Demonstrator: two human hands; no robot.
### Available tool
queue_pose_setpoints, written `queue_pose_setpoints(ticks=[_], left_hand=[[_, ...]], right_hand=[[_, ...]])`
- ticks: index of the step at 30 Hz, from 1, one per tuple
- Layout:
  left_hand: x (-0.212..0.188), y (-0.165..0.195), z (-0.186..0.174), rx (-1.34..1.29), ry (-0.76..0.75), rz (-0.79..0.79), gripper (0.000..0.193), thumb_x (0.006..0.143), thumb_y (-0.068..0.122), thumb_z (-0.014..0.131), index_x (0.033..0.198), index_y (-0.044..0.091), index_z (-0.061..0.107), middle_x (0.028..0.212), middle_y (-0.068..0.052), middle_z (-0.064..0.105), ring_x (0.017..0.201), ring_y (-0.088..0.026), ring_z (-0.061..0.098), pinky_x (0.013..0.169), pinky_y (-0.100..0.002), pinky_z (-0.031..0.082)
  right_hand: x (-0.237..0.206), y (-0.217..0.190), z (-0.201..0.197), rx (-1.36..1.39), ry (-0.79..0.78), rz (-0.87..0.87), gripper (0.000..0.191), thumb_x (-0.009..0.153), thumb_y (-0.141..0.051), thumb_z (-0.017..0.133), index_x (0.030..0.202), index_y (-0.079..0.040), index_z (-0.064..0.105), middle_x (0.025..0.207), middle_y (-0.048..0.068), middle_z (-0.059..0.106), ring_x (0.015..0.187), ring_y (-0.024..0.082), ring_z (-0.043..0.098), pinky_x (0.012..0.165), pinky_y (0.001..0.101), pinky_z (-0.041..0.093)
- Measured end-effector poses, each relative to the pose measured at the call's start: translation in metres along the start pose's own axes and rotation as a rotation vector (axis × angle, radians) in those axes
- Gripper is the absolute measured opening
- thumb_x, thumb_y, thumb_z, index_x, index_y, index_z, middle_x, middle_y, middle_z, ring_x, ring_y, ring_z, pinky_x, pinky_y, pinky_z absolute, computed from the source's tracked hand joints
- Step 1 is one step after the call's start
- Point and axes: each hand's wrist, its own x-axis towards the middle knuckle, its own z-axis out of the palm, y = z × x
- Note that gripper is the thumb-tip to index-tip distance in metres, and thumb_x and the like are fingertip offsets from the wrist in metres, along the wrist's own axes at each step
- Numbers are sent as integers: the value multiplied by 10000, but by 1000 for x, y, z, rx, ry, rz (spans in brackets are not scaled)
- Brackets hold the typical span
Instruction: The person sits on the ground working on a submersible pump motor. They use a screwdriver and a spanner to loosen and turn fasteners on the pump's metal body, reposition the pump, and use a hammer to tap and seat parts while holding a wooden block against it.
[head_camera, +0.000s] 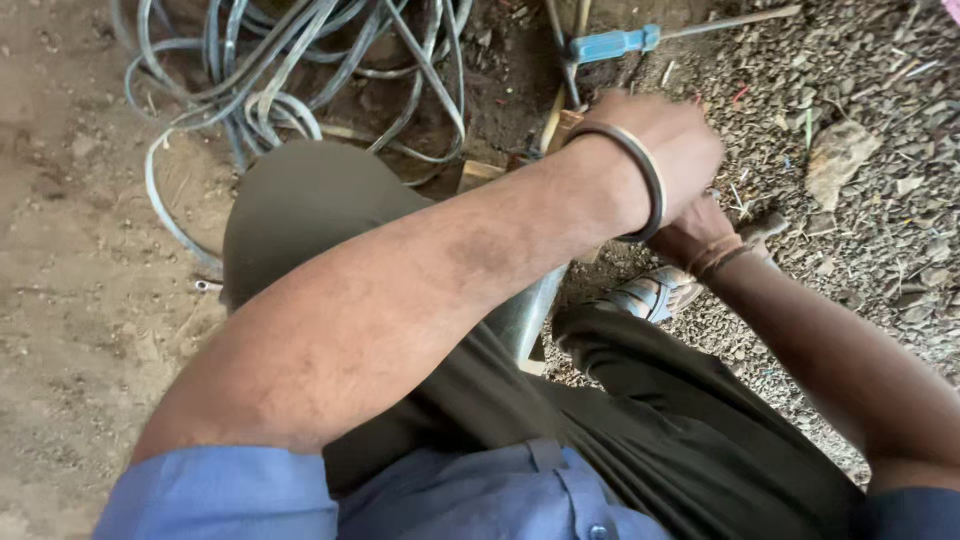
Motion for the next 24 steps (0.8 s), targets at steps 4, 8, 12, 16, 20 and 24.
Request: queue_pose_setpoints(ticks=[4,8,12,16,20,24], left_hand=[[12,6,-3,8,263,118,204,1023,191,581,986,52,726,772,-64,644,613,-119,651,525,-285,511],[26,3,8,-271,504,288,431,995,367,634,1322,107,525,612,18,516,477,-101,517,401,-325,509],[35,-1,19,75,785,151,433,1068,41,554,1443,164,376,687,31,538,606,-93,596,616,-288,590],[32,-6,18,136,577,37,521,1047,127,588,1482,38,316,845,-57,663,1011,-225,603,776,-408,608],[16,-9,13,133,450,-1,418,986,146,625,1351,49,445,1178,-88,553,1322,-318,450,911,-495,585],[3,-15,4,138,458,44,215,885,98,666,1048,196,766,1688,-57,210,1541,-372,140,1021,-548,520]], right_hand=[[2,1,-1,-82,53,-107,332,996,-283,592,1252,-78,647,1116,177,700,951,289,694,838,402,576],[15,15,-3,-48,137,-236,298,1029,-240,530,1257,-79,635,1072,172,703,879,270,697,757,380,580],[14,19,-7,-106,-18,-70,278,1062,-197,469,1261,-79,623,1029,167,705,807,252,700,675,358,585],[-12,23,2,-331,-278,211,276,1095,-154,407,1266,-80,611,985,162,707,736,233,704,594,336,590],[-47,20,2,-356,-274,272,292,1128,-111,345,1270,-81,599,941,157,710,664,214,707,513,314,594],[-66,6,-8,-361,-229,215,262,1126,-144,349,1166,-100,604,764,101,674,583,190,646,477,315,551]])
